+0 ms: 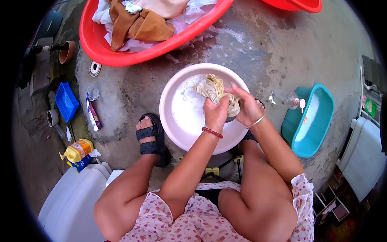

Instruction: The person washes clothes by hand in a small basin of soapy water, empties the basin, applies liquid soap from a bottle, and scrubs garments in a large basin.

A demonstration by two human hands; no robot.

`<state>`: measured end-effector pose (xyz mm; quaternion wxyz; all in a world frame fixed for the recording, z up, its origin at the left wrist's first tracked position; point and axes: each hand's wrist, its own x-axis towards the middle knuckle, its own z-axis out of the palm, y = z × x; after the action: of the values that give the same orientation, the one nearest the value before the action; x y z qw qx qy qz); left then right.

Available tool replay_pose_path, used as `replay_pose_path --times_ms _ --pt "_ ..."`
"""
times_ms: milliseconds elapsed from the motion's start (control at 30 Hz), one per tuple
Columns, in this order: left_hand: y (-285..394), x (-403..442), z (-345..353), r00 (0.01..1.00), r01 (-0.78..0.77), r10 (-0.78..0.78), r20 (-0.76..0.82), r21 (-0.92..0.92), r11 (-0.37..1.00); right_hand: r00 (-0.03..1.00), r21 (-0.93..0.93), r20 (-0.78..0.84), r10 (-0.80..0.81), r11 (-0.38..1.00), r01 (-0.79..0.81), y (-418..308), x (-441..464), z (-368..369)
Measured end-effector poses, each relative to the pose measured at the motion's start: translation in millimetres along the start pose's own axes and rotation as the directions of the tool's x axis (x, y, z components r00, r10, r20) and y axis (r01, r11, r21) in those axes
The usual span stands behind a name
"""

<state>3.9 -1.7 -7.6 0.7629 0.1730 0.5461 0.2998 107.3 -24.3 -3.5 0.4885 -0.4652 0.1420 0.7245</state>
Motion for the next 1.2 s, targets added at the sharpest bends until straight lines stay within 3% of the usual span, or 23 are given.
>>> replay_pose_path --times_ms 67,100,133,200,233,267,333,400,467,567,600,667,733,800,833,867,933,1000,1033,1067,1133,1167,1200 --pt "-15 5 -10 0.919 -0.381 0.387 0.075 0.420 0.824 0.994 -0.001 0.059 0.093 0.996 -0.093 0 -6 -5" --pt "-1 -1 -9 0.808 -0.526 0.550 0.213 0.681 0.509 0.988 -0.043 0.135 0.072 0.997 -0.067 0 -9 -2" --pt "3 -2 -9 0.809 -0.527 0.545 0.220 0.681 0.508 0.977 -0.084 0.209 0.053 0.996 -0.036 -1 -11 -2" --pt "11 -3 -5 0.850 -0.526 0.443 0.286 0.388 0.757 0.970 -0.089 0.234 0.072 0.995 -0.052 -6 -13 -3" --pt "14 -7 -1 0.911 -0.320 0.290 0.292 0.061 0.945 0.946 -0.218 0.299 0.122 0.974 -0.057 -12 -17 -2" --pt "19 -10 0 0.915 -0.307 0.274 0.297 0.069 0.949 0.917 -0.341 0.356 0.182 0.938 -0.053 -15 -22 0" --pt "32 -11 -2 0.910 -0.153 0.121 0.398 0.052 0.987 0.946 -0.345 0.262 0.190 0.934 -0.092 -19 -26 6" --pt "33 -12 0 0.908 -0.125 0.091 0.408 0.057 0.991 0.816 -0.624 0.290 0.499 0.746 -0.235 -25 -19 -2" --pt "37 -8 -2 0.863 0.062 -0.020 0.504 -0.067 0.996 0.824 -0.586 0.279 0.494 0.767 -0.261 -17 -21 0" --pt "42 -9 -5 0.865 0.138 -0.065 0.498 -0.112 0.984 0.975 -0.843 0.126 0.182 0.537 0.008 -8 -30 11" --pt "43 -8 -7 0.859 0.166 -0.096 0.503 -0.095 0.982 0.975 -0.839 0.124 0.186 0.545 0.002 0 -25 5" --pt "41 -4 -8 0.900 0.123 -0.089 0.426 -0.053 0.991 0.859 -0.815 0.481 -0.174 0.272 0.511 16 -10 -7" --pt "40 2 -14 0.887 0.220 -0.120 0.446 -0.180 0.959 0.866 -0.842 0.456 -0.204 0.215 0.494 19 -8 -3" --pt "37 1 -13 0.924 0.197 -0.119 0.364 -0.183 0.963 0.825 -0.860 0.465 -0.322 0.057 0.507 29 2 -8" --pt "36 1 -11 0.959 0.183 -0.114 0.258 -0.260 0.948 0.819 -0.883 0.463 -0.340 -0.091 0.461 30 5 -9" --pt "35 1 -9 0.982 0.158 -0.113 0.151 -0.333 0.930 0.819 -0.883 0.462 -0.342 -0.090 0.460 31 5 -10" --pt "33 0 -6 0.986 0.149 -0.115 0.120 -0.334 0.931 0.767 -0.881 0.472 -0.435 -0.255 0.398 27 3 -11" --pt "31 0 -1 0.973 0.174 -0.221 -0.070 -0.410 0.895 0.803 -0.892 0.434 -0.410 -0.320 0.318 34 9 -18" --pt "26 6 -11 0.978 0.202 -0.209 0.020 -0.361 0.910 0.834 -0.893 0.389 -0.391 -0.382 0.237 34 11 -16" --pt "21 13 -18 0.982 0.184 -0.190 0.020 -0.372 0.910 0.827 -0.883 0.408 -0.386 -0.399 0.249 31 10 -13" --pt "17 21 -25 0.946 0.324 -0.284 0.155 -0.439 0.838 0.822 -0.935 0.354 -0.446 -0.176 0.308 26 -2 -4" --pt "13 26 -25 0.971 0.231 -0.230 0.059 -0.455 0.860 0.729 -0.871 0.473 -0.495 -0.139 0.471 27 -1 -8" --pt "14 23 -24 0.963 0.267 -0.223 0.149 -0.451 0.852 0.723 -0.858 0.502 -0.474 -0.162 0.488 22 1 -8"
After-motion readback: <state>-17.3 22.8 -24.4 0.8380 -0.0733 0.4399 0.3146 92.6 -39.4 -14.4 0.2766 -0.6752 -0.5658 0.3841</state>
